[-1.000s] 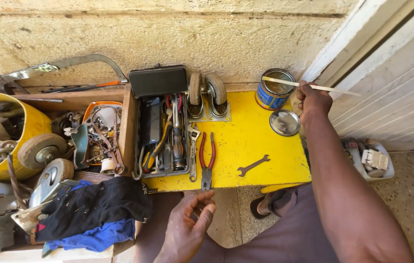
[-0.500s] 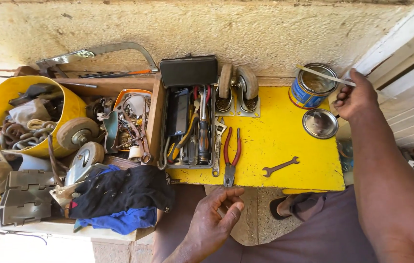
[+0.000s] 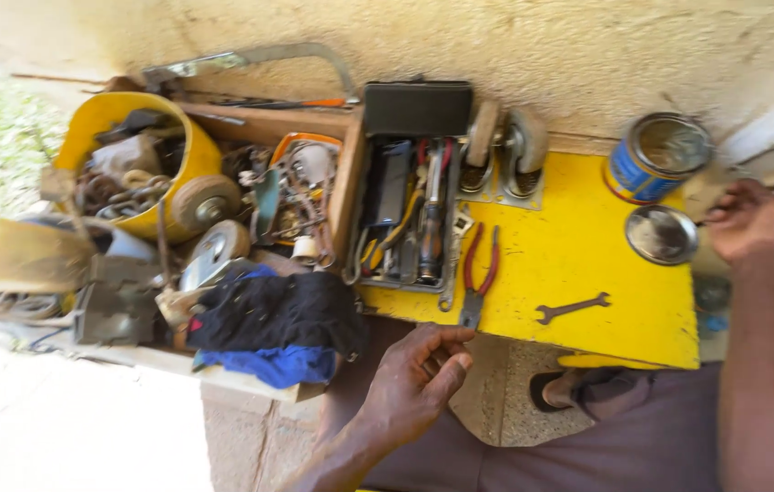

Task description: Greasing and measuring a caster wheel assembly on a workbench.

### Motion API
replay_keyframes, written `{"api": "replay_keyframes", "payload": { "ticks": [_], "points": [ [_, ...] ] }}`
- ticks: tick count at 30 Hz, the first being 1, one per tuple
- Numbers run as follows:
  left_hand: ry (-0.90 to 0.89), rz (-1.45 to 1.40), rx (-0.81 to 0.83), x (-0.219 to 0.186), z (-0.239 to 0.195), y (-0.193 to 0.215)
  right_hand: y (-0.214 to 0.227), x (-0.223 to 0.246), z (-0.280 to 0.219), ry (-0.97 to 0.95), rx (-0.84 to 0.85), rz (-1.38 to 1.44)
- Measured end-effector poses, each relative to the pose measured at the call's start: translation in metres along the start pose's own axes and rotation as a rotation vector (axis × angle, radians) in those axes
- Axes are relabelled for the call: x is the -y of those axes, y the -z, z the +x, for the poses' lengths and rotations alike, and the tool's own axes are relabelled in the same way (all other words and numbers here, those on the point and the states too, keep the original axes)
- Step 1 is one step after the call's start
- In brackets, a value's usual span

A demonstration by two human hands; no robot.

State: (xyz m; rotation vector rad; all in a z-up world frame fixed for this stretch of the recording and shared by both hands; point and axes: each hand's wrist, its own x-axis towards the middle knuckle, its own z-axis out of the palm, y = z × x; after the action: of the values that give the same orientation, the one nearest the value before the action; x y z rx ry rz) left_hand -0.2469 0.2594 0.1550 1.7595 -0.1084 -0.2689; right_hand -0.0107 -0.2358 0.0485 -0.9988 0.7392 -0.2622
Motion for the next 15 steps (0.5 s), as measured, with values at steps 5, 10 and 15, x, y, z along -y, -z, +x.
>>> {"api": "replay_keyframes", "payload": {
  "ticks": [5, 10, 15],
  "points": [
    [-0.002, 0.024, -0.027, -0.004, -0.01, 0.016, 0.034, -0.012, 0.087, 0.004, 0.111, 0.137],
    [0.057, -0.031, -0.063, 0.008, -0.007, 0.009, 0.027, 0.002, 0.091, -0.072, 0.143, 0.06],
    [0.091, -0.049, -0.051, 0.019, -0.007, 0.003, -0.011, 0.002, 0.057, -0.137, -0.052, 0.128]
  ]
}}
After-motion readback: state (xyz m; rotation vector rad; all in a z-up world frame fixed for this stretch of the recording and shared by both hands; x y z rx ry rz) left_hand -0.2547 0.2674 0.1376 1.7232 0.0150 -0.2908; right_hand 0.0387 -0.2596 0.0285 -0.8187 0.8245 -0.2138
